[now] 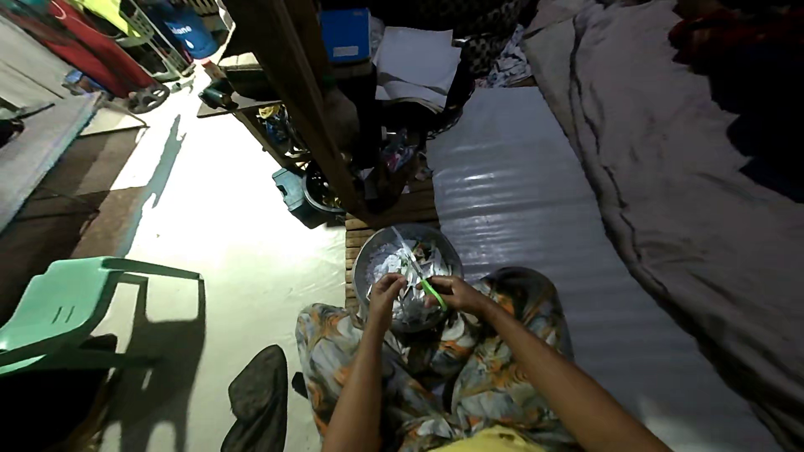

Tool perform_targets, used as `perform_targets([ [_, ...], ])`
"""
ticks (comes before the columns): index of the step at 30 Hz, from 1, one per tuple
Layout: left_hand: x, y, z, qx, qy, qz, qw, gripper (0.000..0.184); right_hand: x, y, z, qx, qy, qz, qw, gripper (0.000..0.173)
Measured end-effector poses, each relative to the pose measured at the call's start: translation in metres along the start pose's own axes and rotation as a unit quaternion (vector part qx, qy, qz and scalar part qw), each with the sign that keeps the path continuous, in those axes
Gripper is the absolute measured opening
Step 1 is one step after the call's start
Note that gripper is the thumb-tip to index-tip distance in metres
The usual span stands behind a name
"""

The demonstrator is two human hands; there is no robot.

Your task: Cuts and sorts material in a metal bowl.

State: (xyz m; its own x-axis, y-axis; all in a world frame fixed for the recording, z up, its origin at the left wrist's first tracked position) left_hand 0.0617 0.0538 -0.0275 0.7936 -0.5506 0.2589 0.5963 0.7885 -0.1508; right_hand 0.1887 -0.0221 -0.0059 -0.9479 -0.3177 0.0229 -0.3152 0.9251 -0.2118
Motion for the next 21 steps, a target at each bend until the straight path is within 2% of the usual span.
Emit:
perform_targets([
  [9, 0.001, 0.001, 0.000, -0.002, 0.070, -0.042, 0.997, 0.012, -0.006, -0.001, -0.004, -0.011, 0.033, 0.021, 0.999, 0.036],
  [16, -0.002, 0.000, 0.002, -0.039, 0.127, -0.021, 0.991, 0.008, -0.010, 0.000, 0.002, 0.021, 0.000, 0.043, 0.999, 0.037],
  [17, -0.004, 0.000, 0.001, -0.045, 0.137, -0.010, 0.989, 0.010, -0.010, 0.000, 0.002, 0.024, -0.002, 0.044, 0.999, 0.037],
  [20, 0.000, 0.002, 0.003, -0.047, 0.147, -0.005, 0.988, 0.034, -0.012, 0.000, 0.004, 0.026, -0.008, 0.051, 0.998, 0.037],
  [21, 0.003, 0.002, 0.007, -0.036, 0.144, -0.004, 0.989, 0.037, -0.013, 0.000, 0.005, 0.026, -0.013, 0.052, 0.998, 0.038],
])
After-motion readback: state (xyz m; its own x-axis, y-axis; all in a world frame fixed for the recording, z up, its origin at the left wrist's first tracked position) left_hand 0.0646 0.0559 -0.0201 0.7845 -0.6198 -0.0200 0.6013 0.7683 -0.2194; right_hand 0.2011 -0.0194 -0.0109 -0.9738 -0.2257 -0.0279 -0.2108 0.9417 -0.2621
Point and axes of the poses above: each hand's wrist, its own y-axis towards the middle knuckle, its own x-axis out of the palm, z = x × y, the point moved 10 cm from there along y, towards the middle knuckle, and after that the axes turned 8 degrees about -z, right-handed, at the moved point
